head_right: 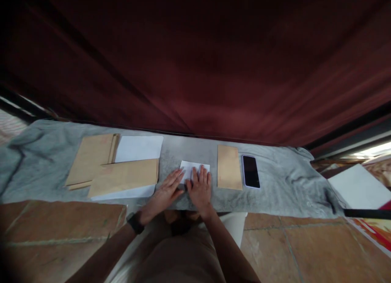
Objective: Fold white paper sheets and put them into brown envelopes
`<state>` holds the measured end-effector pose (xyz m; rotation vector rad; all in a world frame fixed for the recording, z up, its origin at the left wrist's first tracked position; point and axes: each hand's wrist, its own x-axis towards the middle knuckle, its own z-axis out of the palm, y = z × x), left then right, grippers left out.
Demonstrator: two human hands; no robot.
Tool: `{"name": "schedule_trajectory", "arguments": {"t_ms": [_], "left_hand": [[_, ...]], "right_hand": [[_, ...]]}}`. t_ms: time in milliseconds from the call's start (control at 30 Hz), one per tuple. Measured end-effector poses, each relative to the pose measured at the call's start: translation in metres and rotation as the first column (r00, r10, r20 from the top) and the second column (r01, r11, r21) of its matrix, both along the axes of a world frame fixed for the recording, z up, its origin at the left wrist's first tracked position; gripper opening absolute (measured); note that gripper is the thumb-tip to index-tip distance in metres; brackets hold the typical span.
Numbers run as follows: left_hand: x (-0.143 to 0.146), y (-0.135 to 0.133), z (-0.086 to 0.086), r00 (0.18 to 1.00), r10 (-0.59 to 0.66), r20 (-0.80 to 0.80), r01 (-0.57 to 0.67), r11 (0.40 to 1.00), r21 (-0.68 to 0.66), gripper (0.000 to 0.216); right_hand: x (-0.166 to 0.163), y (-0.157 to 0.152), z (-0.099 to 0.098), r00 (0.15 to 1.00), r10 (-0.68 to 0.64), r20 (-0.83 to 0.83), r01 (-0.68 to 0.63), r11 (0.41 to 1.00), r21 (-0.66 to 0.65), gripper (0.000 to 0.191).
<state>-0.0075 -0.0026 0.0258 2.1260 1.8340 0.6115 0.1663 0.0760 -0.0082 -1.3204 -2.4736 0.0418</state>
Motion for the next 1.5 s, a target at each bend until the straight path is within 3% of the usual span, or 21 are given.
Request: {"name": "schedule_trajectory", "arguments": {"t_ms": [67, 167, 400, 600, 767, 967, 1167, 1333, 1500], "left_hand": [[0.027, 0.010, -0.006, 0.999, 0.045, -0.015, -0.045, 0.999, 0.000, 0.056], [0.045, 0.023, -0.009, 0.993, 0.112, -0.043, -0.113, 0.994, -0.012, 0.055], [0.036, 0.032, -0.013, 0.969, 0.207, -0.133, -0.213, 0.976, -0.034, 0.057], [0.042, 0.037, -0.014, 0.948, 0.291, -0.132, -0.296, 0.955, -0.021, 0.058], [0.041, 0.042, -0.008, 0.934, 0.356, 0.003, -0.355, 0.933, -0.056, 0.056], [0.027, 0.054, 0.006, 0.829, 0.520, 0.206, -0.481, 0.850, -0.215, 0.055], [0.021, 0.056, 0.007, 0.801, 0.557, 0.220, -0.514, 0.828, -0.224, 0.060], [0.018, 0.060, 0.007, 0.734, 0.621, 0.275, -0.503, 0.769, -0.395, 0.062], [0.019, 0.061, 0.006, 0.781, 0.568, 0.260, -0.445, 0.798, -0.405, 0.031]], "right_hand": [[0.001, 0.000, 0.001, 1.000, 0.005, 0.018, -0.005, 1.000, -0.015, 0.058], [0.002, 0.001, 0.003, 1.000, 0.002, 0.030, -0.001, 0.999, -0.038, 0.055], [0.013, 0.006, 0.002, 1.000, -0.012, -0.003, 0.012, 0.999, -0.031, 0.051], [0.025, -0.006, -0.005, 0.994, -0.098, -0.037, 0.099, 0.995, 0.008, 0.052], [0.032, -0.015, -0.007, 0.992, -0.115, -0.045, 0.115, 0.993, 0.008, 0.055], [0.034, -0.017, -0.007, 0.993, -0.108, -0.056, 0.109, 0.994, 0.013, 0.058], [0.035, -0.017, -0.001, 0.998, -0.061, -0.033, 0.061, 0.998, 0.015, 0.059], [0.038, -0.016, 0.005, 1.000, -0.004, -0.007, 0.004, 1.000, -0.004, 0.058], [0.042, -0.014, 0.005, 0.996, 0.092, -0.001, -0.092, 0.996, -0.001, 0.061]]}}
